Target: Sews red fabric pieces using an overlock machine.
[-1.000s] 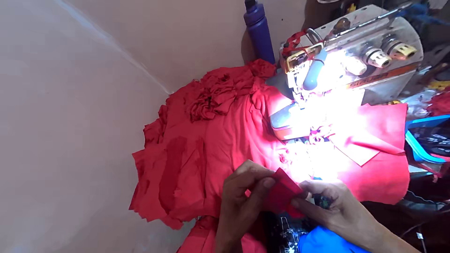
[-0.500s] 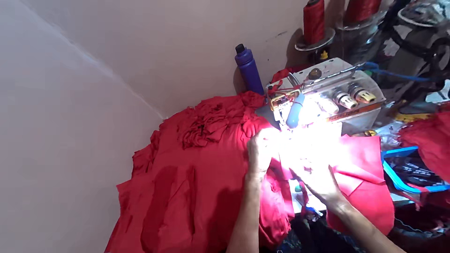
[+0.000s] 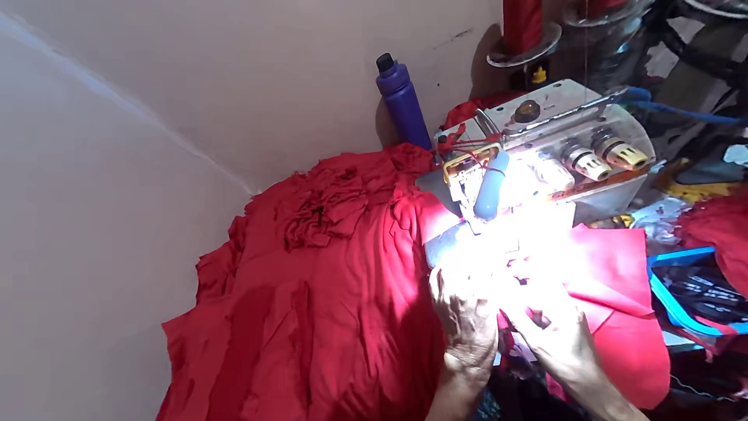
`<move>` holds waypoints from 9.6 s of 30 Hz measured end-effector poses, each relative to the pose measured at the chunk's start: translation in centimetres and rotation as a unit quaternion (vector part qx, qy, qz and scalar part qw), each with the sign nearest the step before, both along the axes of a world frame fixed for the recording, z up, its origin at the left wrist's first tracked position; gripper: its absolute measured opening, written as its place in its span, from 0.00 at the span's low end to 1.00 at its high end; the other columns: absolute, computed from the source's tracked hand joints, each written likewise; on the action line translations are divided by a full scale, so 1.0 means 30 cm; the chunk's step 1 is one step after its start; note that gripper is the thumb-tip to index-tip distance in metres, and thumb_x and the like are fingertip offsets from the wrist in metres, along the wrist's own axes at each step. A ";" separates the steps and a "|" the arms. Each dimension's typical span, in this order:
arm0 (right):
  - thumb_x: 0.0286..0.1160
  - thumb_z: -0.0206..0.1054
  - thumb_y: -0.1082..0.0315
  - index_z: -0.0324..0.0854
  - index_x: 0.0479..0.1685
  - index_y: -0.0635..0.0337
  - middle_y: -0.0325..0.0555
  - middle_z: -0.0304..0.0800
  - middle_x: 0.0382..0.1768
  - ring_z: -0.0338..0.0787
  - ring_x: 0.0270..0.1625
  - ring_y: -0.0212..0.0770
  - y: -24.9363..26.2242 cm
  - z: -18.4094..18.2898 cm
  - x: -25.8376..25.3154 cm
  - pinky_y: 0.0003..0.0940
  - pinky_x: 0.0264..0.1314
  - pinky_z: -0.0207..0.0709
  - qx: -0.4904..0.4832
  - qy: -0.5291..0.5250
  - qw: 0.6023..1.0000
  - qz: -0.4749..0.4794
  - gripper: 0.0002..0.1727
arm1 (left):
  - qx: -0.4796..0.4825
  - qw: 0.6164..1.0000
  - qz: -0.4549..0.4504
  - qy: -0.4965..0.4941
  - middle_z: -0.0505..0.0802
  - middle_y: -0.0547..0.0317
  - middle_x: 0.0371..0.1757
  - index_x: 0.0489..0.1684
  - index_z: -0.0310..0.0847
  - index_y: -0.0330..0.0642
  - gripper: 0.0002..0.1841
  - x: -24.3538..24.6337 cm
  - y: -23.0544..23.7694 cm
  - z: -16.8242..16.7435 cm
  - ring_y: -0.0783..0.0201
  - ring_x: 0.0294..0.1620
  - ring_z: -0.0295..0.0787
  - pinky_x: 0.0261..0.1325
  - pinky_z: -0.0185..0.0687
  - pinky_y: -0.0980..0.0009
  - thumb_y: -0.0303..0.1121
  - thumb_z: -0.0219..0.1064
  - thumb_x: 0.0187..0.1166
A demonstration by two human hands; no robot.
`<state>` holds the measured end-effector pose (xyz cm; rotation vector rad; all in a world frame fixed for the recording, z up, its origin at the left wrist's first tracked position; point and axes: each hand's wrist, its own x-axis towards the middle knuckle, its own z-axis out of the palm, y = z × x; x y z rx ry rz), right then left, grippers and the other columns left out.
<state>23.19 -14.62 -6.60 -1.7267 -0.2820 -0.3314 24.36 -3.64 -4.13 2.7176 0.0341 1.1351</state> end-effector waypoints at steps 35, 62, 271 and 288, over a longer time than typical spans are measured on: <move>0.77 0.60 0.66 0.94 0.42 0.64 0.51 0.95 0.37 0.90 0.41 0.31 -0.422 -0.084 -0.220 0.19 0.47 0.77 -0.181 -0.110 0.971 -0.109 0.16 | -0.243 0.920 -0.295 0.087 0.96 0.43 0.48 0.44 0.95 0.32 0.10 -0.159 -0.154 -0.096 0.53 0.54 0.94 0.64 0.84 0.61 0.26 0.74 0.68; 0.78 0.71 0.55 0.91 0.48 0.35 0.14 0.93 0.48 0.89 0.52 0.16 -0.556 -0.027 -0.212 0.15 0.57 0.83 0.116 -0.115 0.987 0.009 0.06 | -0.419 0.879 -0.207 0.095 0.79 0.69 0.18 0.53 0.77 0.48 0.06 -0.088 0.004 0.241 0.80 0.13 0.71 0.17 0.69 0.85 0.36 0.57 0.91; 0.76 0.69 0.66 0.90 0.40 0.66 0.39 0.92 0.31 0.89 0.32 0.22 0.018 0.049 0.027 0.21 0.41 0.84 -0.013 0.046 0.994 0.094 0.11 | -0.287 0.930 -0.216 0.075 0.93 0.51 0.39 0.45 0.89 0.35 0.09 0.086 0.198 0.139 0.64 0.37 0.89 0.43 0.86 0.65 0.23 0.77 0.69; 0.73 0.69 0.60 0.85 0.52 0.69 0.39 0.90 0.33 0.89 0.31 0.21 -0.015 0.006 0.036 0.18 0.36 0.84 -0.019 0.028 0.999 0.020 0.19 | -0.090 0.996 -0.006 0.010 0.97 0.46 0.47 0.46 0.95 0.38 0.11 0.050 -0.006 0.011 0.47 0.53 0.93 0.64 0.80 0.51 0.31 0.72 0.72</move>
